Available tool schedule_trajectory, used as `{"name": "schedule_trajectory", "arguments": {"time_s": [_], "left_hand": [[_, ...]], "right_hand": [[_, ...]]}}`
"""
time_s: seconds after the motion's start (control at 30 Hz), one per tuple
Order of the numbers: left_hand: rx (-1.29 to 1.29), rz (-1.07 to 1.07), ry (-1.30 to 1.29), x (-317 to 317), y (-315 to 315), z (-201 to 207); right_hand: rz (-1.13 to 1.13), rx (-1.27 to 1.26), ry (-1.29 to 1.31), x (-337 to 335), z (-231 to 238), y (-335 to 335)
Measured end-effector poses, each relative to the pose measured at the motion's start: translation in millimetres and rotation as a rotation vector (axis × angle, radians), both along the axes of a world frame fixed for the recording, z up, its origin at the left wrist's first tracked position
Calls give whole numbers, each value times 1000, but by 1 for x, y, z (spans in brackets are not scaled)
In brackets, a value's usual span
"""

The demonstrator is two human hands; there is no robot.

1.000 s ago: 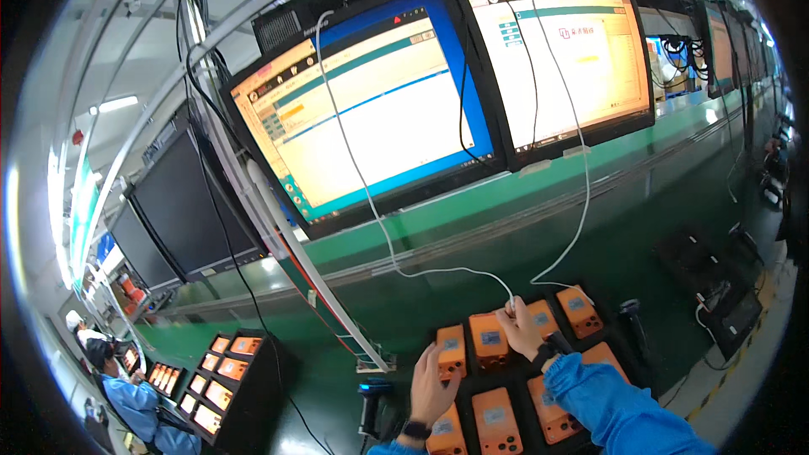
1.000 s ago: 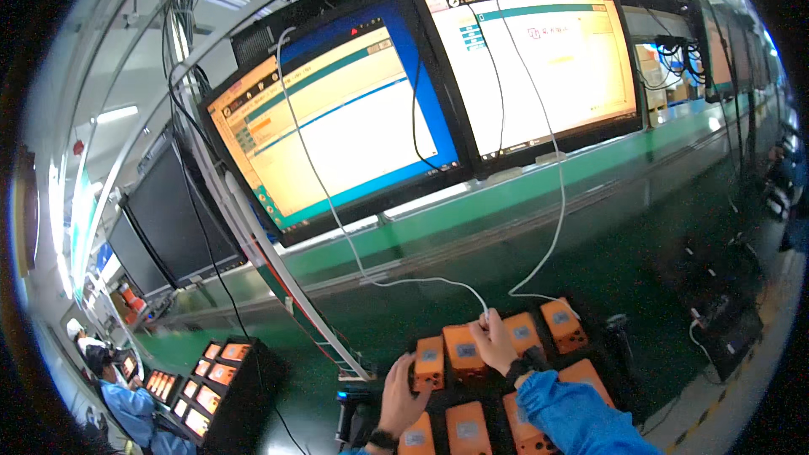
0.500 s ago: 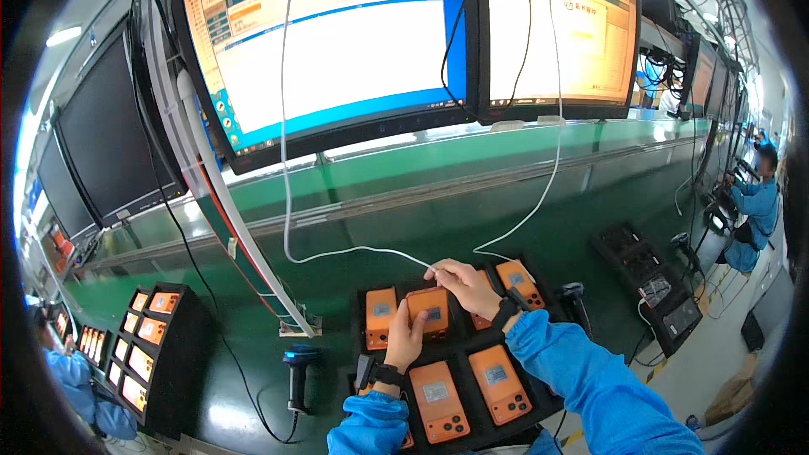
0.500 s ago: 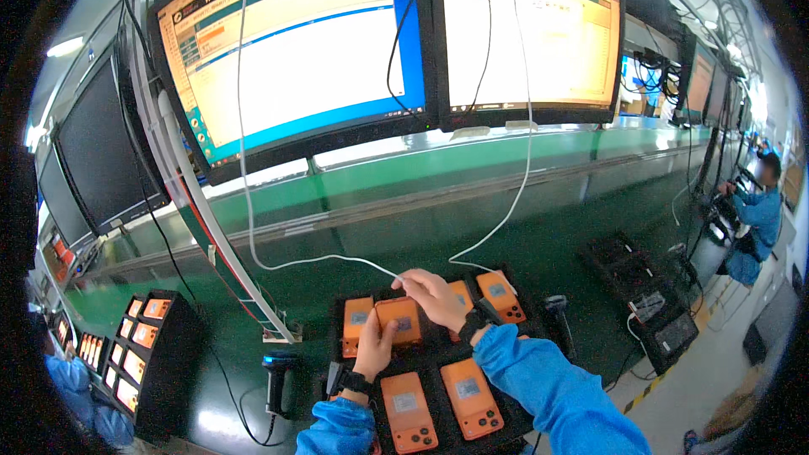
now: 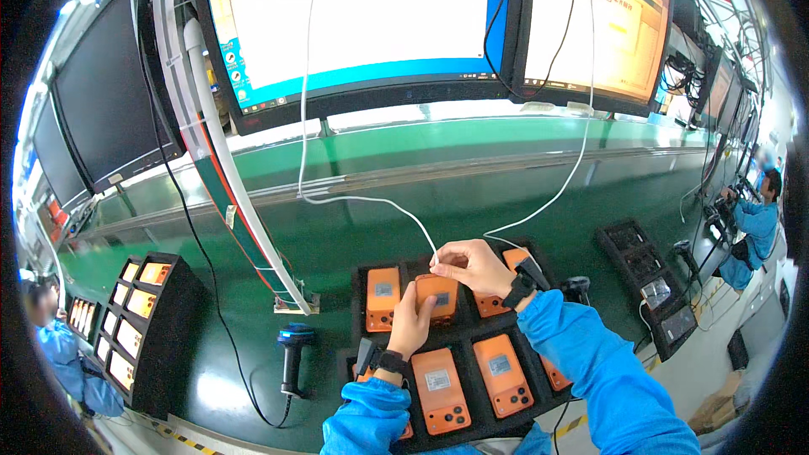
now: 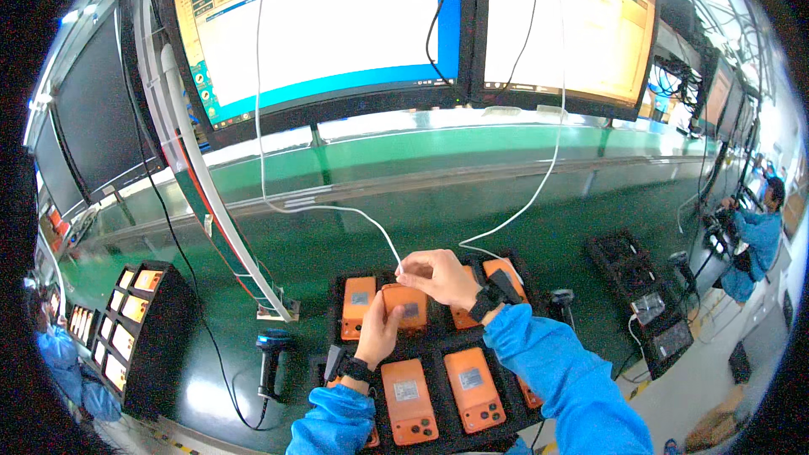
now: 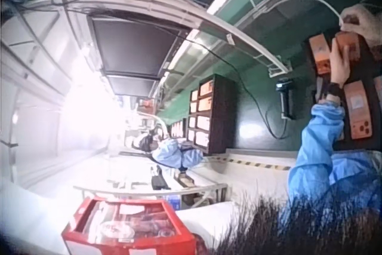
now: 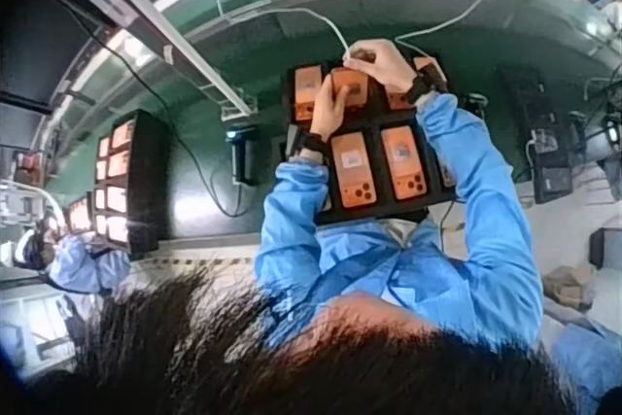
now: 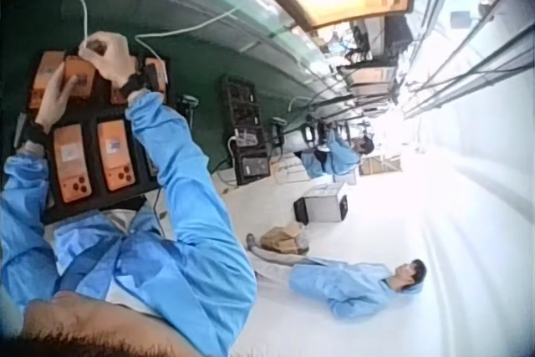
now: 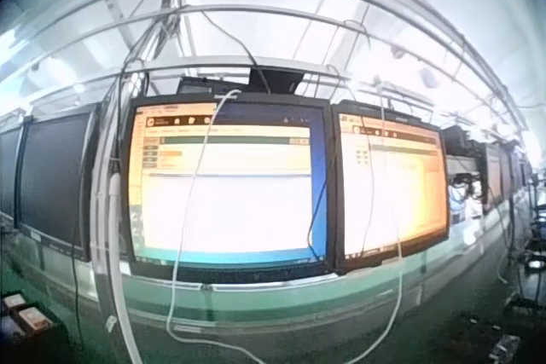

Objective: Connecting cables and using a barcode scanner to test and log electronic modules on an assembly line.

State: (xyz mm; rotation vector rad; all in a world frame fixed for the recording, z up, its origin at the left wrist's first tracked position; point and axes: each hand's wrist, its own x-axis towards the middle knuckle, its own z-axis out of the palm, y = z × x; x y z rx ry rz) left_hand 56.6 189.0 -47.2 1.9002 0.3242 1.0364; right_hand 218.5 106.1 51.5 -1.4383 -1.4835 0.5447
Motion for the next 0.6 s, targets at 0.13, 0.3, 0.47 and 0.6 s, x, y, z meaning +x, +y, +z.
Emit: {"name": "schedule_trajectory", "arguments": {"time_s": [0.13, 0.3, 0.47, 0.6], "left_hand": [[-73, -42, -61, -1, -5, 8], [-40, 2, 30, 0, 5, 0], [-150, 117, -54, -1, -2, 19], [48, 454, -19, -2, 6, -5]], "right_hand": [[-26, 79, 28, -3, -2, 1], [-35, -43, 2, 0, -4, 4], [-108, -76, -107, 18, -25, 29], [-259, -126, -269, 49, -64, 82]]}}
